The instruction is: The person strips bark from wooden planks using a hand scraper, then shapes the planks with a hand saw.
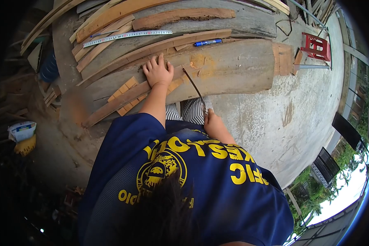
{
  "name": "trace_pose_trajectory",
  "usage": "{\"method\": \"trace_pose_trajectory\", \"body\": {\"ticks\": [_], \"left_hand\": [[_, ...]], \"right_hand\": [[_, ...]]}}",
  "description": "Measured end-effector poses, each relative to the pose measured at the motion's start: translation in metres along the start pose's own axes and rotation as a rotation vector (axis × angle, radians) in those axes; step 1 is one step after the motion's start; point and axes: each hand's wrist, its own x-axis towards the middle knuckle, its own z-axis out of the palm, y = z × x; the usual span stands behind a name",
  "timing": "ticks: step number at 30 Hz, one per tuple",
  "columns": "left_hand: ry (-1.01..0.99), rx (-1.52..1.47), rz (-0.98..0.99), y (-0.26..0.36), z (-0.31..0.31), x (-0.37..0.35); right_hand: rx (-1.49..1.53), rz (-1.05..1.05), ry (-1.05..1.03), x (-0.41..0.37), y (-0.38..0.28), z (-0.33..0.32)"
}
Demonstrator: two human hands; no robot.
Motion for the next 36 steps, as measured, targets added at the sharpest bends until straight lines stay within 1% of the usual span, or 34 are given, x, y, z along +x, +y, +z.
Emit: {"method": "trace_pose_trajectory", "body": {"ticks": [4,6,10,12,15,17,20,24,28,30,31,34,36], "left_hand": [[-0.042,-0.003,-0.001,0.001,-0.003,0.001],[-0.074,0.007,-0.010,0.001,-0.005,0.001],[-0.077,0.017,-0.003,0.000,-0.002,0.002],[-0.053,0.037,-0.007,0.001,-0.002,0.002],[-0.065,0.011,0.000,0.000,-0.002,0.003],[-0.060,0.012,0.003,0.000,-0.001,0.002],[-0.048,0.012,0.002,-0.001,-0.001,0.002],[-0.052,0.013,-0.004,0.000,-0.002,0.002],[-0.054,-0.007,-0.008,0.000,-0.004,0.003],[-0.035,-0.007,0.002,0.000,-0.001,0.002],[-0.038,-0.012,0.005,0.000,-0.002,0.001],[-0.041,-0.007,0.005,0.001,-0.003,0.003],[-0.031,-0.012,-0.002,0.001,-0.002,0.002]], "right_hand": [[0.000,-0.022,0.048,0.016,0.039,0.030],[-0.042,-0.084,-0.047,0.026,0.055,0.043],[-0.018,-0.127,-0.047,0.055,0.050,0.062],[-0.023,-0.172,-0.009,0.069,0.047,0.075],[0.013,-0.179,0.020,0.070,0.047,0.084],[0.042,-0.196,0.083,0.066,0.048,0.081],[-0.009,-0.162,0.069,0.060,0.046,0.068],[0.024,-0.134,0.070,0.057,0.045,0.074],[0.080,-0.115,0.120,0.039,0.027,0.071],[0.069,-0.023,0.077,0.030,0.011,0.054],[0.067,-0.018,0.080,0.028,0.004,0.047],[0.002,-0.023,0.066,0.046,-0.017,0.025],[-0.044,-0.081,0.045,0.068,-0.034,0.019]]}}
